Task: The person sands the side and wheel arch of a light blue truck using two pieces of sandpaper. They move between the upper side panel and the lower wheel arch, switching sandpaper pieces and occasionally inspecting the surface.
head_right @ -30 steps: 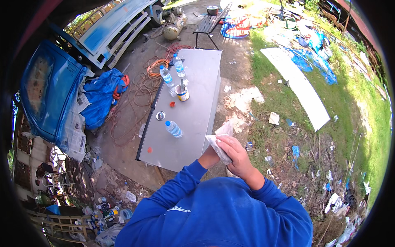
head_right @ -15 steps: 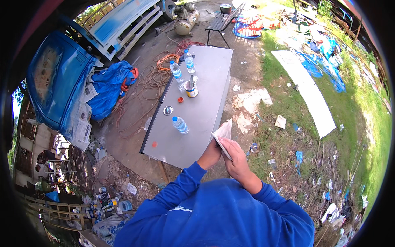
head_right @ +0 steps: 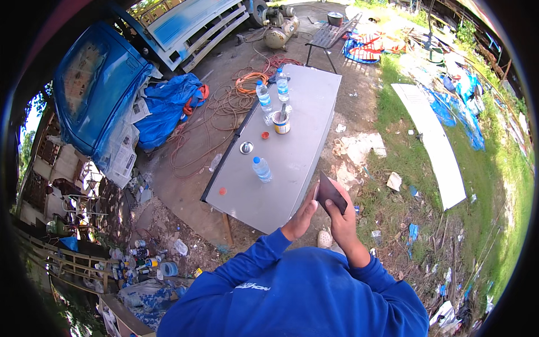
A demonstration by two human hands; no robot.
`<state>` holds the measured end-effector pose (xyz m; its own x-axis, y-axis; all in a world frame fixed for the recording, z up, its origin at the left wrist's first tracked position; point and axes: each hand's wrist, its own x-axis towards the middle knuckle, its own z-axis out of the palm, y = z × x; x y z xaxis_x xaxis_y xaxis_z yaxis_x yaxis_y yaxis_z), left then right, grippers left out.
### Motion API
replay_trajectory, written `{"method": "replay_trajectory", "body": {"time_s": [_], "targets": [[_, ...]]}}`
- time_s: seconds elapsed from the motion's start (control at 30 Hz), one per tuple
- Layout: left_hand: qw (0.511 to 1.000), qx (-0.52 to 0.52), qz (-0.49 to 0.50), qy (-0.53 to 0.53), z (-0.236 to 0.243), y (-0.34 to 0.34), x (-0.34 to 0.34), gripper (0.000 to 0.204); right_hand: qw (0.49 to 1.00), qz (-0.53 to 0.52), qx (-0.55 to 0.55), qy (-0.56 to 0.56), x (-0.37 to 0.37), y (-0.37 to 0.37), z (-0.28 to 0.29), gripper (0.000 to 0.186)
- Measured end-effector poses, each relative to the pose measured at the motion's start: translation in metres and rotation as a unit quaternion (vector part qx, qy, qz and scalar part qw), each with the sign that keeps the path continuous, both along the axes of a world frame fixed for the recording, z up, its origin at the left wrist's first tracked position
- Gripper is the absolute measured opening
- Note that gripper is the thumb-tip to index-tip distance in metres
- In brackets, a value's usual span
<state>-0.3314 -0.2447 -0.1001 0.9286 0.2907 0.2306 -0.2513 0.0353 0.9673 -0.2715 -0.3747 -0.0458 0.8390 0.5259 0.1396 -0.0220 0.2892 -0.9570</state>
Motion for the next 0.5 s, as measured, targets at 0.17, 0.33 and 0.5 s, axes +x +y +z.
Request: {"method": "replay_trajectory", "body": {"time_s": [0.17, 0.33, 0.5], "targets": [[0.998, 0.033, -0.051, 0.03, -0.013, 0.012, -0.005, 0.06, 0.876, 0.1, -0.1, -0.461, -0.017, -0.007, 0.025, 0.048], [0.989, 0.131, 0.06, 0.043, 0.017, 0.0, -0.017, 0.054, 0.925, -0.016, -0.169, -0.339, 0.013, 0.004, -0.008, 0.047], [0.986, 0.126, 0.027, 0.11, 0.001, 0.015, -0.027, 0.048, 0.898, 0.04, -0.14, -0.415, -0.012, 0.006, -0.006, 0.045]]}}
